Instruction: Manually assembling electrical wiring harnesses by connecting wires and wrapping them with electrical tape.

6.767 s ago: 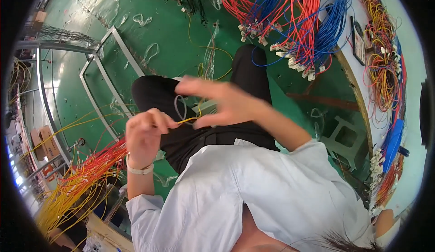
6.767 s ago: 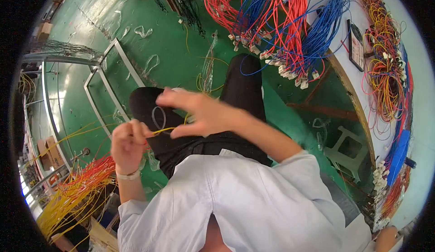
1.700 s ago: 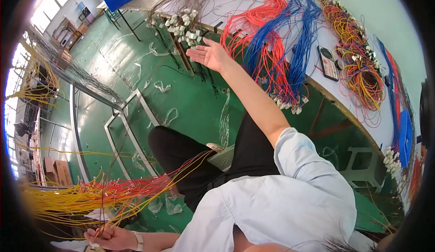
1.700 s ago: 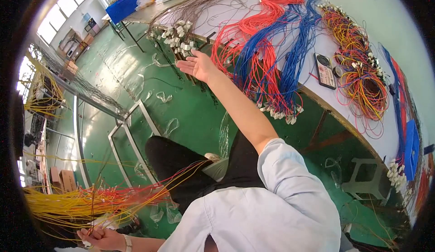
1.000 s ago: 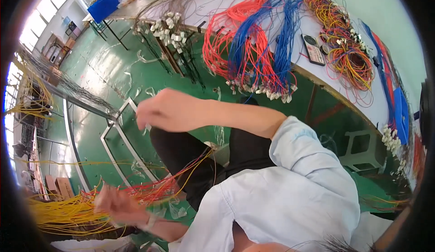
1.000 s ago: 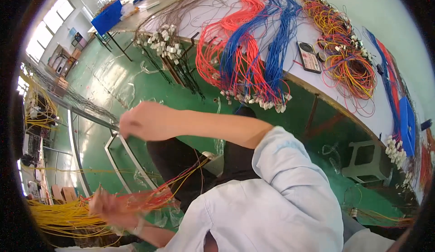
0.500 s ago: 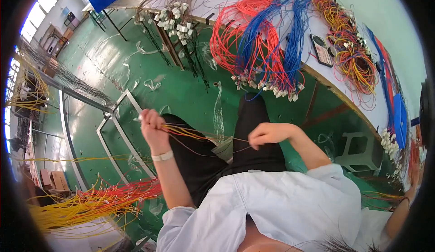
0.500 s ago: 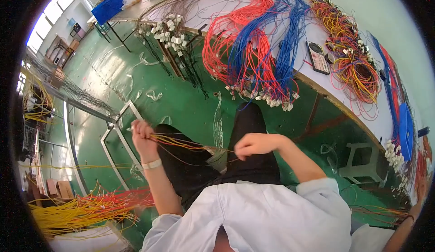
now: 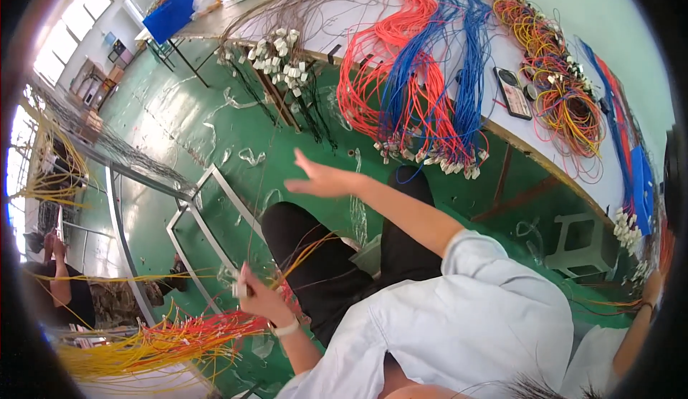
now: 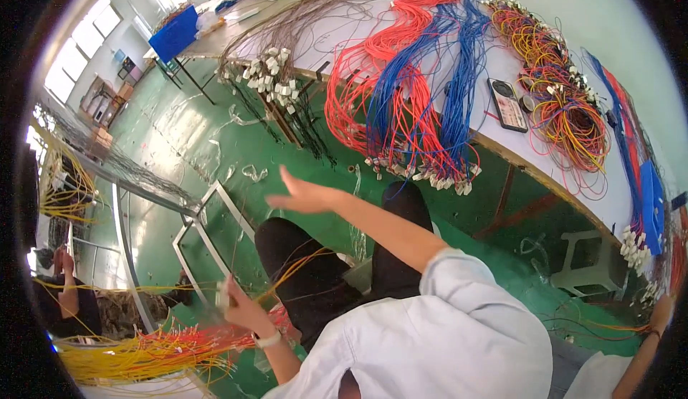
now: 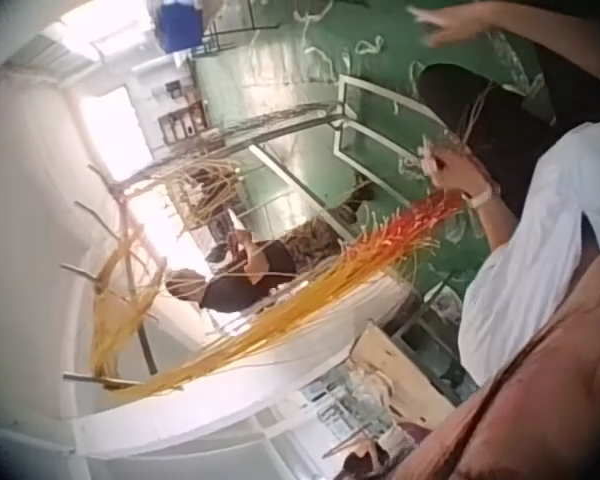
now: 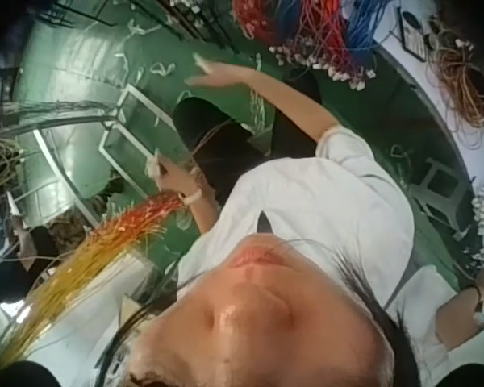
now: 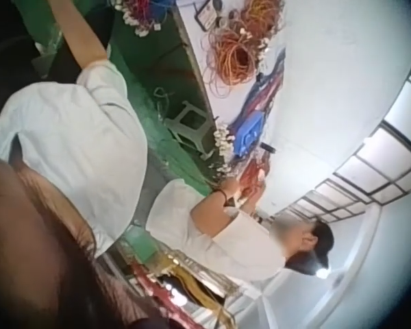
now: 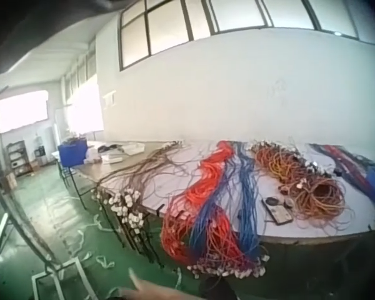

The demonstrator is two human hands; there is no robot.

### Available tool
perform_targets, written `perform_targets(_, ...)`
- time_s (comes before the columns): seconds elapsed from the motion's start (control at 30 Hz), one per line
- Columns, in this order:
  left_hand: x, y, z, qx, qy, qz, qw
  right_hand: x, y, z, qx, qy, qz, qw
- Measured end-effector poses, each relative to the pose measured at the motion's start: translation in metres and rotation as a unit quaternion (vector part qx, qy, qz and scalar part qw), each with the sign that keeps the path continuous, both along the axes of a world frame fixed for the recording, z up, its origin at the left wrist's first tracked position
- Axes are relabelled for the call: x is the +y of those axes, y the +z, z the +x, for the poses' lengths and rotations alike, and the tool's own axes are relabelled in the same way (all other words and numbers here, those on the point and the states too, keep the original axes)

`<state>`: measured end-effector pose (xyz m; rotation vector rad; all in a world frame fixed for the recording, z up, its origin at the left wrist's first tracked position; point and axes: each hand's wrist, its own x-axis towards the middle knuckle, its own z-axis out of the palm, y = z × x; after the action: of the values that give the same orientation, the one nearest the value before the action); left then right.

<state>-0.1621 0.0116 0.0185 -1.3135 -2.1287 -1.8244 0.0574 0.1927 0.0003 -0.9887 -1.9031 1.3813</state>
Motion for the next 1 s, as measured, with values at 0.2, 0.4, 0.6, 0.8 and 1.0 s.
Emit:
perform_targets(0.2, -0.065, -0.015, -0.077, -0.439, 0.045, 0.163, 0.882, 0.143, 0.074, 0.032, 0.672, 0.02, -0.435, 0.599)
perform_targets(0.4, -0.099, 0.002, -0.131, -0.46, 0.033, 0.237, 0.855, 0.1, 0.063, 0.146, 0.557, -0.311, -0.184, 0.748)
perform_targets(0.6, 0.03, -0.031, 0.085, -0.563, -0.486, -0.111, 0.659, -0.105, 0.021, 0.09, 0.168, -0.058, -0.197, 0.964)
perform_targets(0.8, 0.131, -0.006, 0.162, -0.602, -0.507, -0.024, 0.616, -0.231, -0.06, 0.204, 0.313, -0.084, -0.437, 0.839)
perform_targets(1.0, 0.144, -0.025, 0.106, -0.541, -0.462, -0.002, 0.703, -0.28, -0.097, 0.261, -0.472, -0.18, -0.157, 0.848)
